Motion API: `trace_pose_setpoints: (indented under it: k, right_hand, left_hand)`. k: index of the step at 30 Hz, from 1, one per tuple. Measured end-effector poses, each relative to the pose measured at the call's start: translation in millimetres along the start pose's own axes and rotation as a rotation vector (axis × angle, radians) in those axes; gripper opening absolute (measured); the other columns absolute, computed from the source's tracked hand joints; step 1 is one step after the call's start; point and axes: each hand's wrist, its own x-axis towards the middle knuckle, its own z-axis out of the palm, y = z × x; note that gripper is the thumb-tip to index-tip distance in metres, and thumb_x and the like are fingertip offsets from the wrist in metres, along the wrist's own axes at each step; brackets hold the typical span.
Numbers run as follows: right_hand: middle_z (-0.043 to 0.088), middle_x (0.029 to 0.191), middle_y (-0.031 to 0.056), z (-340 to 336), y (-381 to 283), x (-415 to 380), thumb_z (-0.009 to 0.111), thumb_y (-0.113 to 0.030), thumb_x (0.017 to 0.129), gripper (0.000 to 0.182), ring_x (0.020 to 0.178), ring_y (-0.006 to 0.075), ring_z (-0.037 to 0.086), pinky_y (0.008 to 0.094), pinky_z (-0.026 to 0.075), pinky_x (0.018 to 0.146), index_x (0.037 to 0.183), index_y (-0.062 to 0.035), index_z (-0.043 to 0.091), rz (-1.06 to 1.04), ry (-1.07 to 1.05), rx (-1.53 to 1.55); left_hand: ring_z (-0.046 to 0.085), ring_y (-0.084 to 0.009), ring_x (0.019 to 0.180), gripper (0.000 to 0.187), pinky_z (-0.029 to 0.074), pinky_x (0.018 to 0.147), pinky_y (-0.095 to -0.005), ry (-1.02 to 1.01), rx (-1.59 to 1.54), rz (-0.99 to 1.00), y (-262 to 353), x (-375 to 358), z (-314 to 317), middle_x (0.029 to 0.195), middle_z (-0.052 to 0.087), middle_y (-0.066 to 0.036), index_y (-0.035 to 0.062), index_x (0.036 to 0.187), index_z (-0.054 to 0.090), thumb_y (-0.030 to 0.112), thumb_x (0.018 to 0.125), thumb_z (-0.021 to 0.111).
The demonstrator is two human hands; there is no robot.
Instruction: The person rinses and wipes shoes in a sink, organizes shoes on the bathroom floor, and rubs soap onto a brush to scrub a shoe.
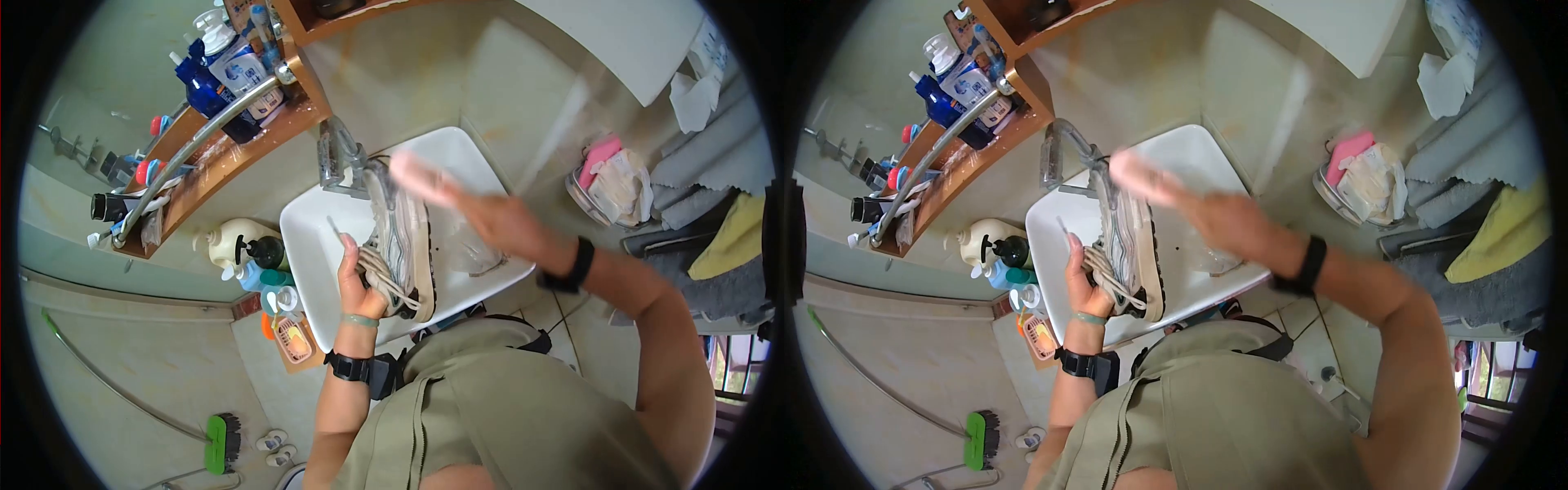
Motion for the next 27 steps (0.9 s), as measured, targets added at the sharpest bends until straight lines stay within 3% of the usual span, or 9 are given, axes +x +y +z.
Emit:
trace_pose_setpoints:
  k: [3,6,10,12,13,20,22,26,27]
  right_hand:
    - [0.059,0.071,0.0121,-6.9,-8.5,-1.3,0.050,-0.010,0.088,0.056,0.055,0.0289,0.059,0.0420,0.047,0.047,0.143,-0.0169,0.038,-0.125,0.169,0.068]
    - [0.059,0.070,0.0128,2.2,-39.3,-52.7,0.050,-0.012,0.089,0.055,0.055,0.0294,0.059,0.0419,0.047,0.047,0.142,-0.0196,0.038,-0.304,0.092,0.175]
    - [0.059,0.072,0.0128,-11.3,-15.8,-27.5,0.050,-0.012,0.089,0.056,0.054,0.0291,0.058,0.0412,0.047,0.046,0.142,-0.0220,0.038,-0.247,-0.075,-0.016]
    - [0.058,0.076,0.0081,-17.4,-6.3,4.1,0.058,-0.006,0.083,0.060,0.054,0.0240,0.055,0.0367,0.047,0.053,0.140,-0.0173,0.043,-0.067,0.156,-0.008]
    - [0.056,0.071,0.0080,-17.4,-7.3,6.0,0.058,-0.005,0.082,0.061,0.053,0.0245,0.054,0.0367,0.047,0.052,0.139,-0.0202,0.045,-0.027,0.195,0.046]
    - [0.058,0.074,0.0146,-14.6,-21.3,-50.4,0.056,-0.011,0.090,0.049,0.058,0.0295,0.056,0.0393,0.047,0.055,0.138,-0.0182,0.046,-0.214,-0.258,0.018]
    - [0.053,0.064,0.0101,1.7,5.7,-26.8,0.057,-0.014,0.089,0.057,0.053,0.0263,0.055,0.0377,0.047,0.049,0.143,-0.0210,0.039,-0.173,0.237,0.033]
    - [0.064,0.085,0.0169,-29.3,-19.2,-9.2,0.053,-0.015,0.092,0.048,0.058,0.0330,0.059,0.0393,0.050,0.055,0.139,-0.0168,0.043,0.115,0.172,0.305]
    - [0.064,0.101,0.0190,-20.9,-18.2,-8.4,0.052,-0.012,0.092,0.047,0.062,0.0355,0.061,0.0397,0.051,0.057,0.138,-0.0141,0.044,0.010,0.290,0.301]
  left_hand:
    - [0.061,-0.0279,0.099,0.033,0.048,0.093,-0.0455,0.004,0.090,0.027,-7.7,-8.8,33.1,0.104,0.064,-0.012,0.0053,0.104,0.059,0.037,0.092,0.059]
    - [0.063,-0.0277,0.093,0.036,0.050,0.089,-0.0462,-0.002,0.044,0.056,-2.6,1.0,17.9,0.094,0.065,-0.012,0.0055,0.092,0.060,0.041,0.092,0.058]
    - [0.062,-0.0217,0.082,0.032,0.051,0.084,-0.0419,0.155,0.024,0.019,-13.0,4.0,34.2,0.081,0.062,-0.005,0.0105,0.082,0.059,0.040,0.094,0.056]
    - [0.061,-0.0200,0.079,0.032,0.052,0.081,-0.0399,0.016,0.072,0.034,-12.1,1.9,46.4,0.078,0.061,-0.004,0.0118,0.081,0.059,0.041,0.093,0.056]
    - [0.060,-0.0185,0.076,0.031,0.052,0.077,-0.0387,0.205,0.109,0.076,-19.2,-4.2,66.2,0.075,0.059,-0.003,0.0129,0.079,0.058,0.040,0.094,0.055]
    - [0.063,-0.0261,0.090,0.035,0.050,0.088,-0.0427,0.000,0.036,-0.048,-13.4,5.9,34.1,0.095,0.064,-0.010,0.0038,0.099,0.060,0.038,0.094,0.055]
    - [0.062,-0.0263,0.096,0.040,0.050,0.090,-0.0441,-0.088,0.047,-0.143,-14.0,8.7,23.7,0.103,0.064,-0.012,-0.0005,0.109,0.057,0.037,0.094,0.055]
    - [0.062,-0.0272,0.099,0.043,0.050,0.091,-0.0442,0.022,0.157,-0.118,-15.0,-2.4,41.3,0.107,0.064,-0.014,-0.0012,0.115,0.056,0.036,0.095,0.054]
    - [0.063,-0.0284,0.100,0.043,0.049,0.092,-0.0451,0.022,0.152,-0.139,-13.2,-1.2,36.0,0.108,0.064,-0.015,-0.0013,0.115,0.056,0.036,0.095,0.052]
